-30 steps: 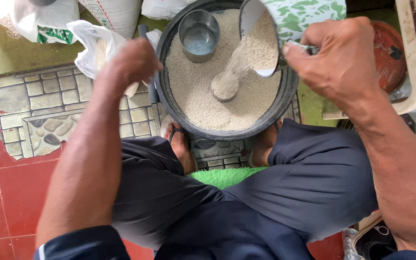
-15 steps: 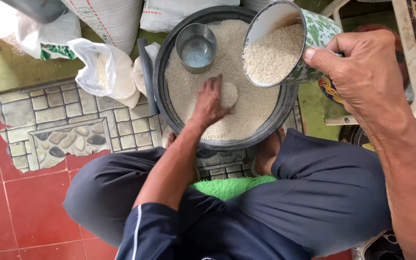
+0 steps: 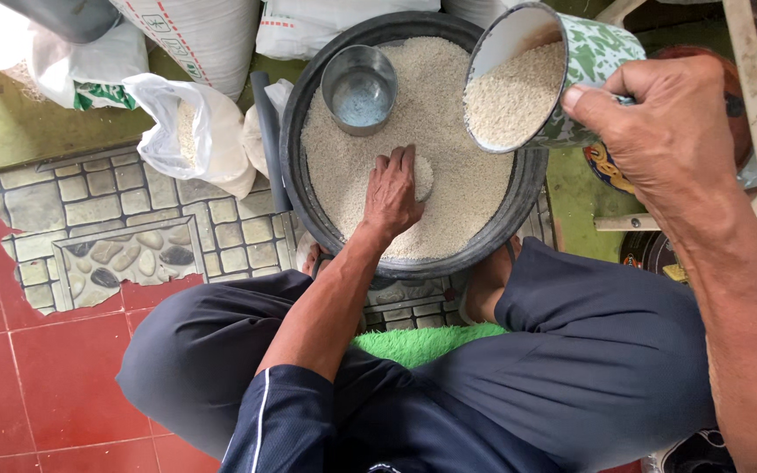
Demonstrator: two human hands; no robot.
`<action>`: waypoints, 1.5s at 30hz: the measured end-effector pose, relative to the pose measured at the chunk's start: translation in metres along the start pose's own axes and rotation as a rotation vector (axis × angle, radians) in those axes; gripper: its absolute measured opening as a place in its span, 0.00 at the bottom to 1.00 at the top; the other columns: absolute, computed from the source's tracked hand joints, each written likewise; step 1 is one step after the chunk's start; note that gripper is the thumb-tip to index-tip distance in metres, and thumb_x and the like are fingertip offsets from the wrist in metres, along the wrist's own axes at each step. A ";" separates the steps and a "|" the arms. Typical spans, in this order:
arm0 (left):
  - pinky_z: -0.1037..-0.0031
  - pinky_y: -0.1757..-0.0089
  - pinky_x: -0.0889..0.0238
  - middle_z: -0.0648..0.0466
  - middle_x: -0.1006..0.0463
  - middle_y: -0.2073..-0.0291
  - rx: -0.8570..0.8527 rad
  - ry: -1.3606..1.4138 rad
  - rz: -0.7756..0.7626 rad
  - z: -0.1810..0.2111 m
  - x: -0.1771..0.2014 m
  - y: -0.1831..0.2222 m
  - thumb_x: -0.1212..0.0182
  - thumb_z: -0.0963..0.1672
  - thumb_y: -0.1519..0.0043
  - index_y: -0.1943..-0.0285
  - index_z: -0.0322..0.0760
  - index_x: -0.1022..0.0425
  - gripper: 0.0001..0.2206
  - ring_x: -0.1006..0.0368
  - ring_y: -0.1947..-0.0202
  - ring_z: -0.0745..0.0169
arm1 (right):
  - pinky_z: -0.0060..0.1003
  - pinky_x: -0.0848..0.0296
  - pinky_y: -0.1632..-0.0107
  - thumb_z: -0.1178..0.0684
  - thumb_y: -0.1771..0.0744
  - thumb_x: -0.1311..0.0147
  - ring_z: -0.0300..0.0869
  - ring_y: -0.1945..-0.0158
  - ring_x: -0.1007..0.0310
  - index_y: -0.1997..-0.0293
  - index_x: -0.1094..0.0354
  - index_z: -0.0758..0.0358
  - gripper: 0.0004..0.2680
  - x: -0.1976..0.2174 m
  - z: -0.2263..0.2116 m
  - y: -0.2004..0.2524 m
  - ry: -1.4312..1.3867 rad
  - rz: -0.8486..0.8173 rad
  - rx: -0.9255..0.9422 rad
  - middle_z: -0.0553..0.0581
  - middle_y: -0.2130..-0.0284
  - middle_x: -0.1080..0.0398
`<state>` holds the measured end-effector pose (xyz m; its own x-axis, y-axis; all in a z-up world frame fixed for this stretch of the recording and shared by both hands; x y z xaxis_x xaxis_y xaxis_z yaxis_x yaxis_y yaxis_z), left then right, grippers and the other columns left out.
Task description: The person pours rice from a metal cup into a plastic bag, uses a plastic tube to level the rice in containers, and fills a smaller plastic bag using a scoop.
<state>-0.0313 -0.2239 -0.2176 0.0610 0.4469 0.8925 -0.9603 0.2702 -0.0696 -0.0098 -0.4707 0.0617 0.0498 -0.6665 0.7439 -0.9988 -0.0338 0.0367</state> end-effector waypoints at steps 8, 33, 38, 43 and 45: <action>0.55 0.62 0.39 0.42 0.31 0.55 -0.060 -0.065 0.084 0.013 0.011 0.008 0.39 0.36 0.62 0.43 0.28 0.35 0.31 0.39 0.61 0.40 | 0.55 0.21 0.39 0.57 0.28 0.37 0.33 0.81 0.53 0.78 0.41 0.58 0.19 -0.008 0.009 -0.007 -0.074 -0.034 0.085 0.48 0.82 0.42; 0.54 0.45 0.38 0.43 0.25 0.53 0.606 -0.362 0.768 -0.114 0.043 0.026 0.39 0.46 0.34 0.42 0.34 0.30 0.16 0.27 0.48 0.41 | 0.30 0.29 0.74 0.60 0.34 0.36 0.32 0.85 0.45 0.81 0.39 0.60 0.14 -0.191 0.170 -0.060 -0.990 0.126 -0.322 0.49 0.89 0.49; 0.35 0.53 0.32 0.38 0.22 0.55 1.372 0.116 0.453 -0.296 -0.046 0.069 0.34 0.57 0.42 0.51 0.33 0.28 0.26 0.24 0.48 0.34 | 0.38 0.15 0.66 0.56 0.31 0.36 0.35 0.80 0.33 0.74 0.34 0.63 0.12 -0.195 0.188 -0.061 -0.871 0.094 -0.325 0.55 0.84 0.38; 0.54 0.69 0.37 0.35 0.25 0.74 1.172 0.814 0.473 -0.220 0.025 0.076 0.34 0.53 0.40 0.65 0.21 0.23 0.24 0.27 0.70 0.48 | 0.39 0.14 0.63 0.53 0.31 0.35 0.37 0.73 0.25 0.70 0.31 0.65 0.11 -0.188 0.188 -0.059 -0.815 0.063 -0.319 0.57 0.77 0.31; 0.53 0.71 0.36 0.36 0.26 0.74 1.177 0.855 0.434 -0.232 0.023 0.084 0.30 0.51 0.41 0.64 0.21 0.24 0.22 0.28 0.71 0.50 | 0.39 0.14 0.62 0.51 0.31 0.34 0.37 0.70 0.24 0.69 0.30 0.66 0.11 -0.182 0.181 -0.058 -0.773 0.047 -0.314 0.57 0.75 0.29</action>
<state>-0.0478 0.0072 -0.3065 -0.5375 0.7675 0.3492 -0.5838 -0.6376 0.5027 0.0393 -0.4818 -0.1964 -0.1195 -0.9891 0.0856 -0.9479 0.1393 0.2865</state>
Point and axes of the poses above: each hand's wrist, its own y-axis away from the middle knuckle, its own x-axis out of the back of the hand, z = x × y, the point moved 2 cm from there along -y, towards the middle knuckle
